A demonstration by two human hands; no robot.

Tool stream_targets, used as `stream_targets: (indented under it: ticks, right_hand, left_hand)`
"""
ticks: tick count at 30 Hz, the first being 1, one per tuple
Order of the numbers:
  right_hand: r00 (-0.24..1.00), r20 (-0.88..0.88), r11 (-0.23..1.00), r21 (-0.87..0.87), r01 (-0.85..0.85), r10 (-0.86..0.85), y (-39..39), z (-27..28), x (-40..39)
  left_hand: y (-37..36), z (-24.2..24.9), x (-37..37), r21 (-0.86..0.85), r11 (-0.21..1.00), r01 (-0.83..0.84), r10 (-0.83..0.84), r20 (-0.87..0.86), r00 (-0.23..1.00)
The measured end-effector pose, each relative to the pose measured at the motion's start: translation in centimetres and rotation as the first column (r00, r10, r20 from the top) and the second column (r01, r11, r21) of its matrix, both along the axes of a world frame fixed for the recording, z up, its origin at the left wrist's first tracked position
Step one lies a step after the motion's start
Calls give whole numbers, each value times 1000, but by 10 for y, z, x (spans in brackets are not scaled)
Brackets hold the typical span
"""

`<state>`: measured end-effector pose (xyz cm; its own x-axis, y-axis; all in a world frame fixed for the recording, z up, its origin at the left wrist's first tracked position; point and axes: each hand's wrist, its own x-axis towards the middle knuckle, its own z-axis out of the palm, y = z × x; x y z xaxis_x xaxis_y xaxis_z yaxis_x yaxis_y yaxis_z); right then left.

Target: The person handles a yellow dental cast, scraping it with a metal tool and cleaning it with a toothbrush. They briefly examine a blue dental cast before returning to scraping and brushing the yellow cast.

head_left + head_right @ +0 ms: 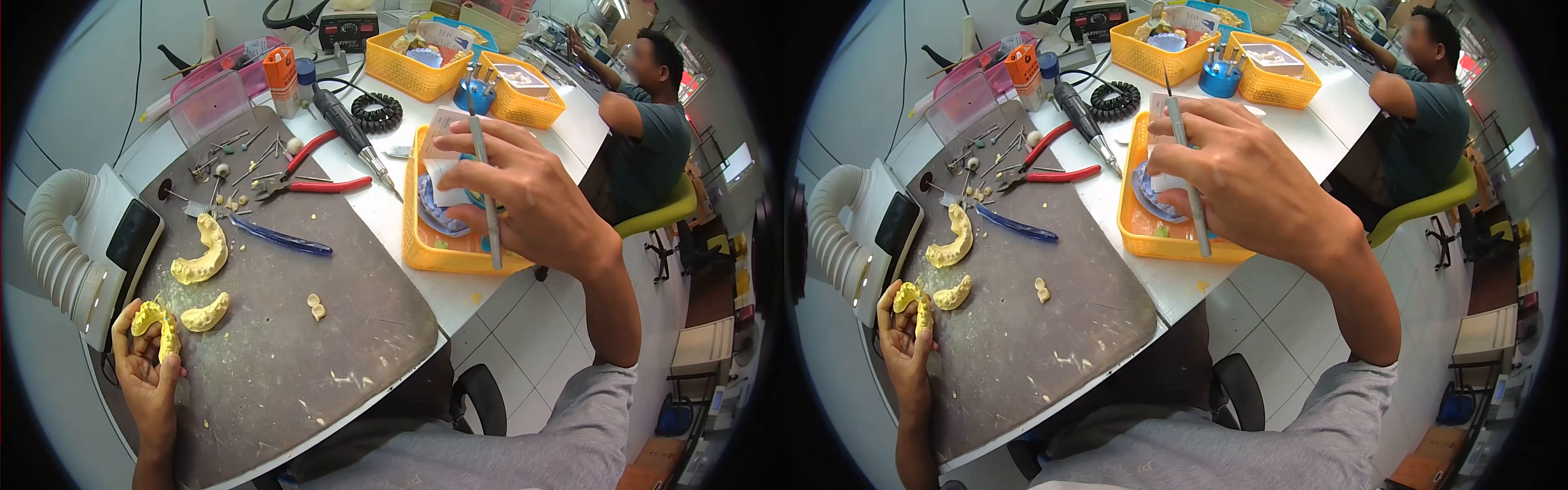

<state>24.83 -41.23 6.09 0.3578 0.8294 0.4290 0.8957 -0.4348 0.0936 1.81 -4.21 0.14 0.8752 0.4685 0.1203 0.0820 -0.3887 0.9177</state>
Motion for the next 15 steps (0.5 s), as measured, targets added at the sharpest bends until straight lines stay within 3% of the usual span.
stream_targets:
  ticks: [3,6,9,11,15]
  right_hand:
    - [997,-57,999,19,44,-43,10,-5,9]
    - [997,17,996,-57,74,-73,16,-8,16]
    - [997,35,980,-182,78,-73,22,-7,15]
    - [978,-63,927,-336,166,-198,24,-3,12]
    - [989,-26,945,-298,131,-145,21,0,18]
  left_hand:
    - [-1,2,1,-14,1000,-10,10,-12,1000]
    - [0,2,2,-55,998,-8,8,-3,1000]
    - [-1,3,1,-76,997,-1,1,-2,1000]
    - [1,2,1,-77,997,23,-22,5,1000]
    - [4,0,-1,-62,997,48,-48,4,999]
